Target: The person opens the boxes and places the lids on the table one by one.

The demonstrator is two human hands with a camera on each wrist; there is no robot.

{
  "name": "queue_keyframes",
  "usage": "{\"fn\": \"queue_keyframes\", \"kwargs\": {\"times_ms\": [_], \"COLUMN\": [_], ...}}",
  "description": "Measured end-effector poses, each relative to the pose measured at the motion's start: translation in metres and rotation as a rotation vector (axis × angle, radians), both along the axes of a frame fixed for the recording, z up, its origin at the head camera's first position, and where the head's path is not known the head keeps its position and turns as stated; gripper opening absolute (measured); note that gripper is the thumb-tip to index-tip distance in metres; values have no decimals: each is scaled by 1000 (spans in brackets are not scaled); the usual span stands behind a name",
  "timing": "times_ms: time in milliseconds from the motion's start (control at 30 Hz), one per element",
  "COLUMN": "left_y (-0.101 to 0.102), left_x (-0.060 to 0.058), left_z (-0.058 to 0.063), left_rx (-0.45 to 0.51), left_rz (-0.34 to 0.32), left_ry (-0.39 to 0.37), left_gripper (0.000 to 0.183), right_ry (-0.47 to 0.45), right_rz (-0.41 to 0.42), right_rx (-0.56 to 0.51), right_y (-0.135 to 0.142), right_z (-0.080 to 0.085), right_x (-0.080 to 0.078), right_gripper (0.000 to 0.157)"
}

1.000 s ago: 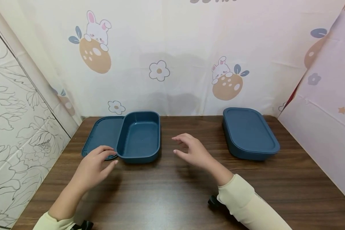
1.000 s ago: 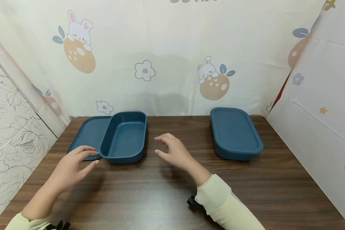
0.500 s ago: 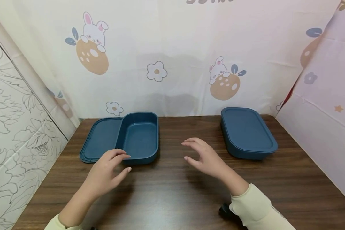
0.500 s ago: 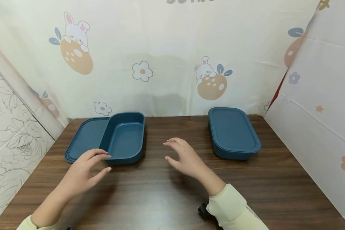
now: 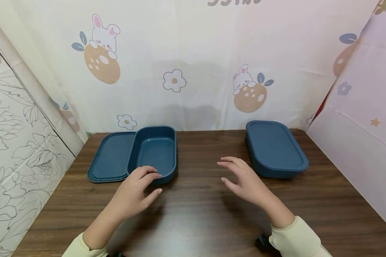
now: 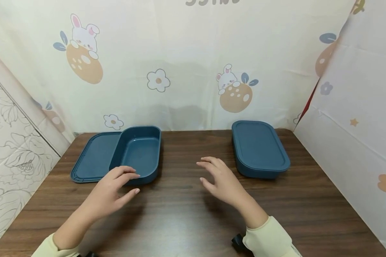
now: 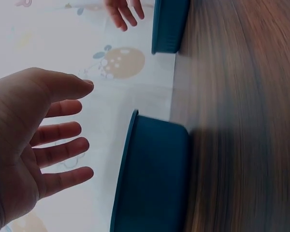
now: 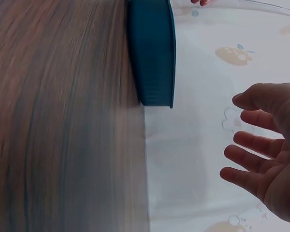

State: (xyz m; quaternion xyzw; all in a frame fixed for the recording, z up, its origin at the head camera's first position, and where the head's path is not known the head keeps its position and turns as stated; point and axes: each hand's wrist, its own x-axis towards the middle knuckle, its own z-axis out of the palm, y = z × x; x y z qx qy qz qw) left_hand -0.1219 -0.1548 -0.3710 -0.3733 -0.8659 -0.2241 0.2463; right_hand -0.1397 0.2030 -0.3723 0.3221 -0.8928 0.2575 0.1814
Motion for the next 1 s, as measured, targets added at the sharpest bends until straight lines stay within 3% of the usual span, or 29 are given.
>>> {"fn": "queue_keyframes", "kwargs": {"times_ms": [167,433,700,1000], "left_y": [11,28,40,54], "left_x": [-1,-5,-7,-10], "left_z": [-2,-8,-12,-18], "left_rx": [9,44,76,185], "left_rz": [-24,-75,-62,-90], "left_ry": [-2,55,46,76], "left_gripper": [31,27,23,18], "right_ry": [30,40,73,113], "right_rz": [-32,-75,-95,-126], "right_rx": [7,17,16,6], "right_y": [12,26,37,50], "right_z": [0,0,-3,-1], "right_x": [5,9,10,13], "right_gripper": [48,46,47,47]}}
